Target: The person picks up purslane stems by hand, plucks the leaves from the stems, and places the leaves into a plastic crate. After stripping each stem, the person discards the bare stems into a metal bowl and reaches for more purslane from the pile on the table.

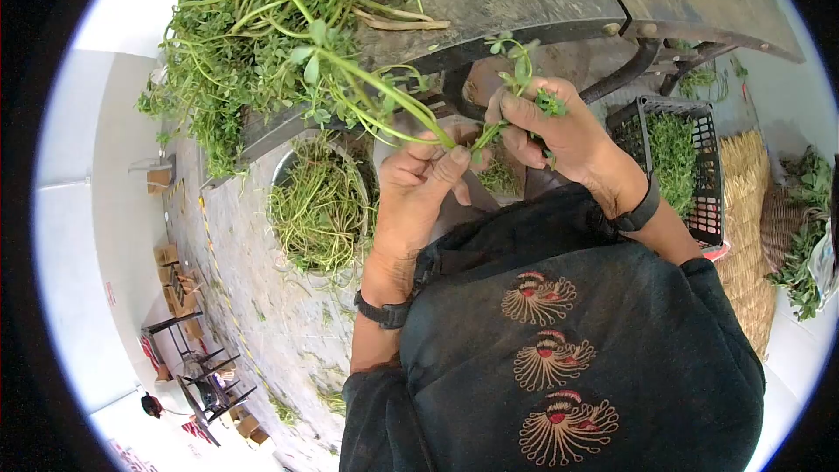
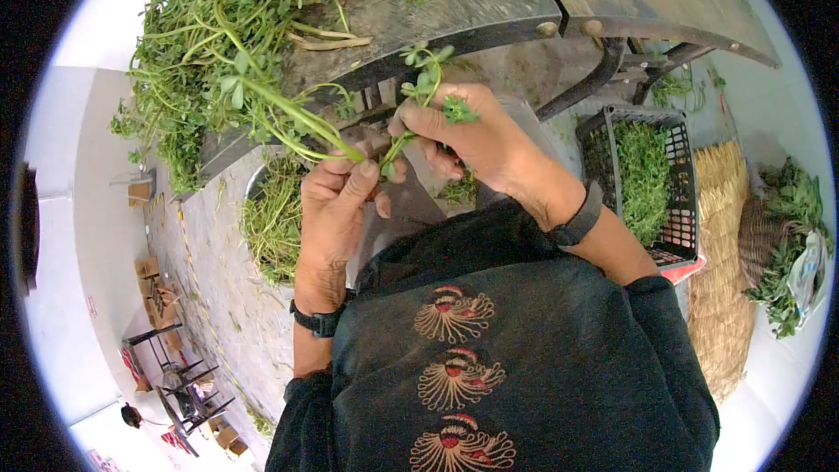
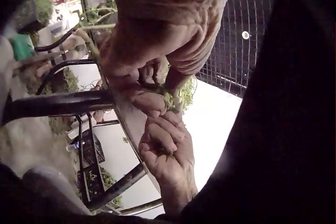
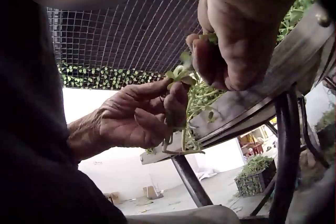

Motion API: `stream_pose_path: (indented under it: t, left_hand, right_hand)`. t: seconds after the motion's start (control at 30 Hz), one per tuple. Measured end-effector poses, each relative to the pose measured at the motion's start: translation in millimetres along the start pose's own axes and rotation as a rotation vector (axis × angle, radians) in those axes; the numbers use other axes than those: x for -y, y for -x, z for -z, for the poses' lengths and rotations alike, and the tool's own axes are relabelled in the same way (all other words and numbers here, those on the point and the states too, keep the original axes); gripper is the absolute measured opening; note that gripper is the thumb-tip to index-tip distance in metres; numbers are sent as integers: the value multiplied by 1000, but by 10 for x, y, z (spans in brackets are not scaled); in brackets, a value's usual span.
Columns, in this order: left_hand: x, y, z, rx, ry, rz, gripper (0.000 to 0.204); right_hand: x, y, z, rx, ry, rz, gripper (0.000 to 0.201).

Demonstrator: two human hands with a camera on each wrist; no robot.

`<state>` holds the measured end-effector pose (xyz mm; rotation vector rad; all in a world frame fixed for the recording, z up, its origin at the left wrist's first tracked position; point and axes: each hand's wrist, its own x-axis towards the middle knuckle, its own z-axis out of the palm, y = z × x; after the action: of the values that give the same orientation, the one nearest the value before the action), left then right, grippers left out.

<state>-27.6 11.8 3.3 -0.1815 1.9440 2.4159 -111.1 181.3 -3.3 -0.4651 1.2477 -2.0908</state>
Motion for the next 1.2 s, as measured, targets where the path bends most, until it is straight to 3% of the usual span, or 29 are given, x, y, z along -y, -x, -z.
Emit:
stream_pose_path:
  t: [0.07, 0.13, 0.3, 0.37, 0.5, 0.57, 0.63, 0.67, 0.73, 0.77, 0.83, 0.87, 0.9, 0.93, 0.97, 1.0, 1.03, 1.07, 1.1, 1.13, 1.17, 1.2]
  left_hand:
    - [55, 4, 11, -28, 58, 21, 25]
    - [99, -11, 58, -39, -69, -7, 19]
    - [50, -49, 7, -88, -28, -81, 17]
    - [60, -44, -43, -86, -17, -98, 16]
    - [106, -27, -40, -84, -162, -97, 10]
    - [114, -12, -20, -65, -225, -82, 9]
    - [102, -14, -25, -233, -521, -29, 5]
    - [114, -11, -29, -232, -521, -28, 5]
    - [166, -25, -12, -269, -521, -192, 7]
    - [214, -54, 31, -269, -522, -193, 7]
    - [249, -141, 89, -303, -660, -421, 7]
    - [254, -134, 96, -305, -659, -425, 7]
    - [174, -107, 50, -313, -497, -305, 7]
    - [131, -64, 10, -318, -336, -180, 6]
    - [122, -37, -7, -311, -336, -178, 6]
    - [108, -32, -18, -298, -304, -150, 7]
    - [101, -42, -24, -289, -270, -123, 9]
    - [100, -50, -18, -289, -263, -126, 9]
    - [100, -45, 8, -272, -270, -113, 12]
    - [104, -38, 31, -253, -278, -98, 15]
    - [123, -43, 48, -250, -272, -95, 15]
    - [155, -52, 64, -224, -250, -112, 16]
  right_hand:
    - [26, 6, 20, -94, -34, -75, 24]
    - [16, 9, 18, -84, -52, -68, 23]
    - [-51, 25, -59, -56, 56, -37, 18]
    - [-13, 5, -154, -141, 485, 104, 16]
    - [-67, -24, -60, -170, 713, 202, 19]
    - [-138, -28, -12, -172, 993, 402, 18]
    - [-129, 7, -76, -148, 1089, 490, 18]
    - [-119, 32, -106, -121, 1181, 577, 18]
    - [-91, 48, -109, -90, 1127, 579, 17]
    - [-76, 60, -115, -57, 1074, 580, 17]
    - [-21, 164, -222, 35, 962, 662, 16]
    - [19, 194, -256, 122, 846, 740, 16]
    - [67, 196, -240, 114, 847, 737, 16]
    - [119, 207, -192, 65, 902, 692, 15]
    - [161, 207, -118, 20, 959, 651, 14]
    - [183, 232, 51, -119, 865, 566, 12]
    - [211, 305, 189, -366, 868, 415, 11]
    - [240, 357, 423, -507, 813, 417, 14]
    - [303, 484, 709, -686, 886, 315, 17]
    - [288, 629, 1165, -797, 1068, 377, 18]
    - [319, 867, 1588, -899, 1208, 301, 23]
    - [269, 1139, 2065, -1071, 1496, 258, 27]
